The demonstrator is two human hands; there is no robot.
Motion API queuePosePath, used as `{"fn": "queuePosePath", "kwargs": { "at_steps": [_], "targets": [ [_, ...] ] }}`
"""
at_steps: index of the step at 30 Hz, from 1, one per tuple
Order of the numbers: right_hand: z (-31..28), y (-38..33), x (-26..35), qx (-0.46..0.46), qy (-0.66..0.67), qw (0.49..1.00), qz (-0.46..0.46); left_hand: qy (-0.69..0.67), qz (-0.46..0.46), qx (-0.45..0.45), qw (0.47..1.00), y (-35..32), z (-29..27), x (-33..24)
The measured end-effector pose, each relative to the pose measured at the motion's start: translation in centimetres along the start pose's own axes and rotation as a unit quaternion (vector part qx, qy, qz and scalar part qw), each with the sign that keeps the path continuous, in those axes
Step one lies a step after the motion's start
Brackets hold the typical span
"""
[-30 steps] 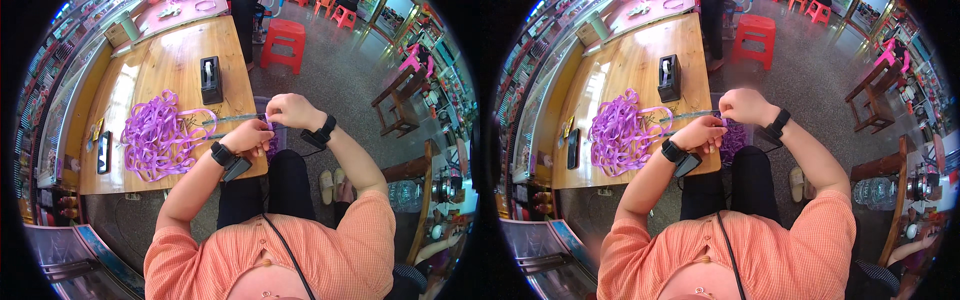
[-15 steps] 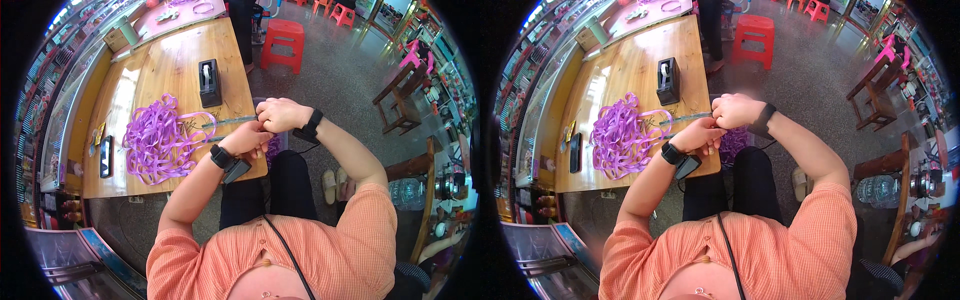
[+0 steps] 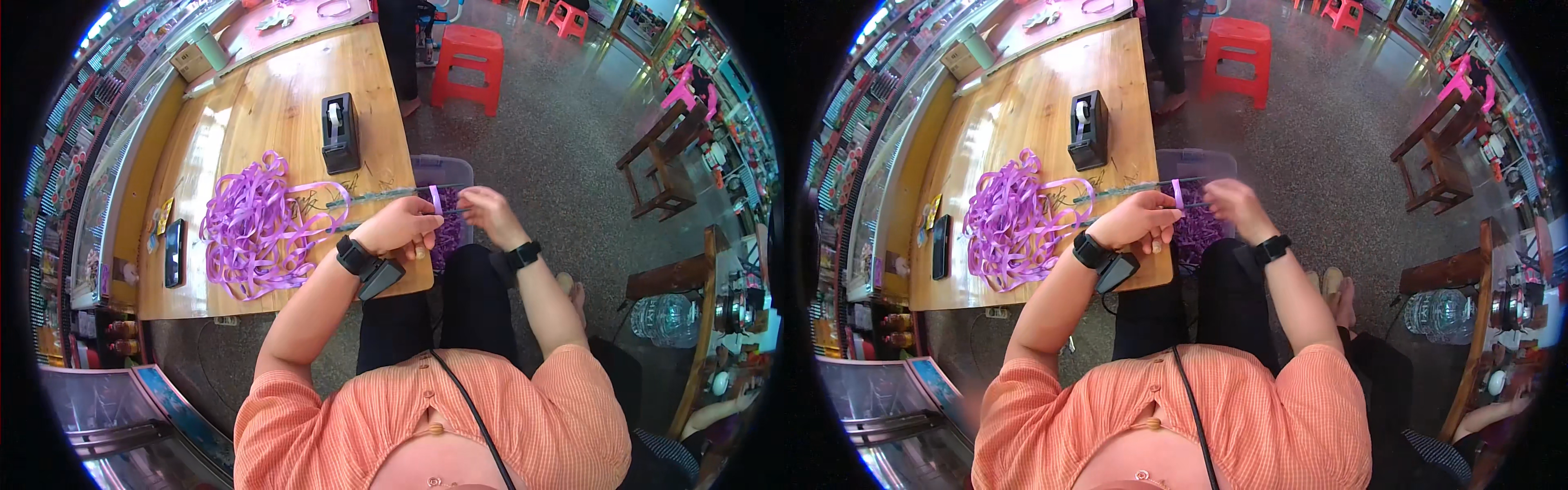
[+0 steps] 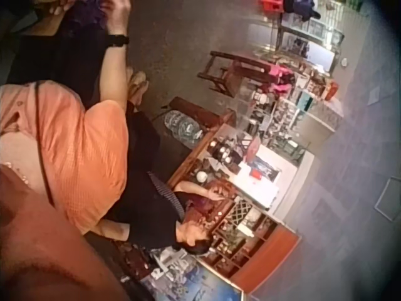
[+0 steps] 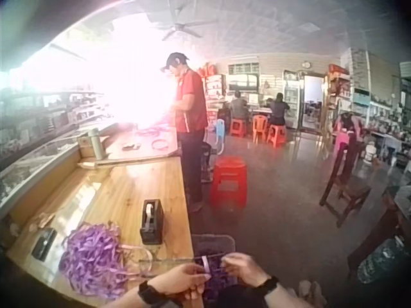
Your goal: Measuring, cutting, and folding purple ribbons at a factory workbench.
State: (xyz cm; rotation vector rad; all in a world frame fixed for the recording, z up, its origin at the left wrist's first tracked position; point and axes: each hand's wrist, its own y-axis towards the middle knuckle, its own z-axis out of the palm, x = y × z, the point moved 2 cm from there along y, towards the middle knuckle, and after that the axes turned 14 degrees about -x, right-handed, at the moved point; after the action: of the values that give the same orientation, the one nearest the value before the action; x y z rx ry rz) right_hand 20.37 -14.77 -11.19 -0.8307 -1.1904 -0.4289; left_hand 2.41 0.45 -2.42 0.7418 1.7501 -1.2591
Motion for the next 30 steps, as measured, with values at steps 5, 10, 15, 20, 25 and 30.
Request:
{"fn": "queuePosePath", "kwargs": {
  "at_steps": [5,10,15,20,25,30],
  "targets": [
    [3.8,-0.6,-1.5,0.174,0.174,0.957,0.155,-0.008,0.011,0.003,1.000,0.0,0.0,0.1],
    [2.9,1.6,-2.7,0.183,0.224,0.953,0.093,0.000,0.010,0.009,1.000,-0.3,0.3,-0.7],
    [4.0,1.4,-3.1,0.179,0.182,0.957,0.140,0.000,0.012,0.014,1.000,-0.1,0.0,-0.2],
    [6.4,0.7,-2.9,0.237,0.214,0.936,0.147,0.009,0.014,0.010,1.000,-0.2,0.0,-0.4],
    [6.3,0.9,-3.6,0.242,0.212,0.931,0.170,-0.004,0.011,0.011,1.000,0.0,0.1,-0.2],
    [5.5,0.3,-2.9,0.201,0.146,0.955,0.164,-0.003,0.014,0.009,1.000,-0.2,0.1,-0.1]
  ]
}}
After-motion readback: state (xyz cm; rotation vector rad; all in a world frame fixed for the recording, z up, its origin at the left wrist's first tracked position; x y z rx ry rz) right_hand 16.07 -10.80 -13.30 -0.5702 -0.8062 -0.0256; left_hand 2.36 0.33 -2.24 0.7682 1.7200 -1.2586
